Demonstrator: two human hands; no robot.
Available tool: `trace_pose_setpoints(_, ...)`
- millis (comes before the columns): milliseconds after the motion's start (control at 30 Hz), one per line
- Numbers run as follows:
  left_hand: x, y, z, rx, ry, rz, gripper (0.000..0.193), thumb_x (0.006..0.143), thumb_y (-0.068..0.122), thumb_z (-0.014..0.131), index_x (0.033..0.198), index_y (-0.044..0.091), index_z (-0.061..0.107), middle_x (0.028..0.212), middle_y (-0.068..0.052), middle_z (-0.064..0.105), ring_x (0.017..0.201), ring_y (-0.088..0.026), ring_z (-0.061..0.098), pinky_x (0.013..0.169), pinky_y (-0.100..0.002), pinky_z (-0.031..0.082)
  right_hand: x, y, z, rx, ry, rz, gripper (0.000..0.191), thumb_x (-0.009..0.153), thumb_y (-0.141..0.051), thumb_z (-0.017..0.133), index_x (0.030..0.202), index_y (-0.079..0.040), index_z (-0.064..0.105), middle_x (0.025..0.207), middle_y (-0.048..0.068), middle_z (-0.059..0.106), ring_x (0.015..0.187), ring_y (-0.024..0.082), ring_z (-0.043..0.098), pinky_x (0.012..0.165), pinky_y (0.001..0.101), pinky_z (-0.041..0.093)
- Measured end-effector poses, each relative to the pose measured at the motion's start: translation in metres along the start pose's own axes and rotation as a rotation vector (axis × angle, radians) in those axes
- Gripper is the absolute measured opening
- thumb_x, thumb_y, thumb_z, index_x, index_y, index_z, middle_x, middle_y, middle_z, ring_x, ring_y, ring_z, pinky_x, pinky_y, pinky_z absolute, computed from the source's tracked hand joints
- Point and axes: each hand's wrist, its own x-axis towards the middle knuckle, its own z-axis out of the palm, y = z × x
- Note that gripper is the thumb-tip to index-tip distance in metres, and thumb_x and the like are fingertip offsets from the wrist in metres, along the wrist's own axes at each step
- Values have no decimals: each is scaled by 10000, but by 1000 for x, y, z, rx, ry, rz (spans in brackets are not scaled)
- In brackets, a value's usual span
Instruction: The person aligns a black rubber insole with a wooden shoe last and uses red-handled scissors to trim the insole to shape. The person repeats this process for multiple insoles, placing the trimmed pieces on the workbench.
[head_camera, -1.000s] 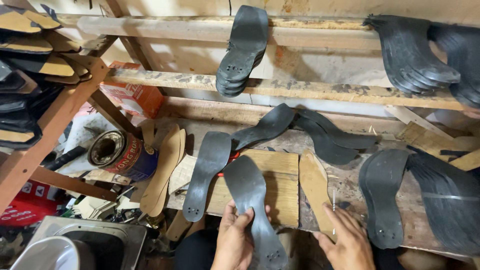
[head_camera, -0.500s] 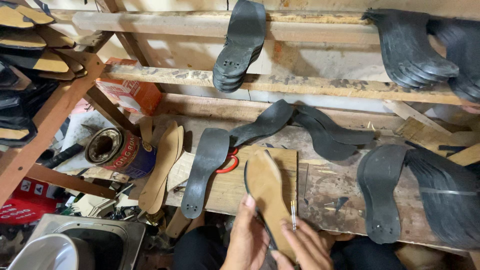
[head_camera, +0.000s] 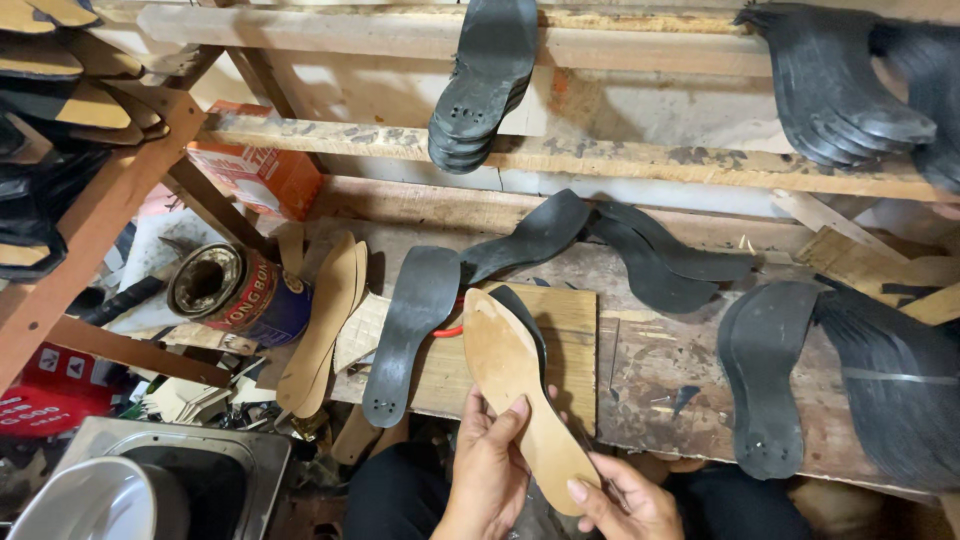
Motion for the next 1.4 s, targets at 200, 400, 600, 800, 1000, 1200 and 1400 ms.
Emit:
trace_pose_setpoints(200,19,18,-16,219,76,160,404,890,48,685,1275,20,568,1120,-141,729,950,-198,708,818,-342,577,-7,-19,-2,-107,58,-24,419,759,-99,853,1147,29,759,828,108,823,627,114,694,511,279,553)
trace_pose_setpoints(400,33,25,-30,246,89,192,414,858,6,709,1250,5,577,1091,-143,739,928,-193,720,837,-332,583,-15,-46,8,-121,44,-1,389,748,-95,851,1110,19,763,827,91,812,629,100,684,490,275,533)
trace_pose_setpoints(600,31,25,-34,257,103,196,416,848,-14,711,1244,9,584,1083,-131,743,925,-185,724,837,-323,584,-20,-64,11,-159,-1,36,342,801,-139,814,1110,5,782,822,82,808,661,104,700,514,281,563)
trace_pose_setpoints(800,28,31,-37,250,96,135,328,928,112,668,1237,18,607,1063,-115,750,877,-164,715,773,-317,583,-22,-70,10,-161,-23,53,347,805,-152,805,1118,-4,781,847,73,820,685,103,712,531,287,576)
trace_pose_setpoints(1000,28,33,-42,322,96,174,281,918,59,678,1191,29,619,999,-90,756,806,-150,718,697,-297,577,-25,-68,8,-173,-35,56,342,809,-153,805,1119,-8,783,837,73,817,696,96,718,540,282,583)
trace_pose_setpoints(1200,29,31,-46,305,73,210,263,906,9,675,1167,29,650,979,-85,766,799,-141,722,681,-276,567,-26,-67,7,-161,-67,29,341,815,-140,804,1128,-7,778,831,66,805,695,91,706,535,275,577)
trace_pose_setpoints(1400,30,29,-49,319,89,215,246,908,-12,673,1152,20,674,963,-93,770,780,-136,714,657,-260,545,-26,-70,8,-154,-92,25,356,811,-134,804,1141,-4,772,838,70,798,679,100,704,531,280,575)
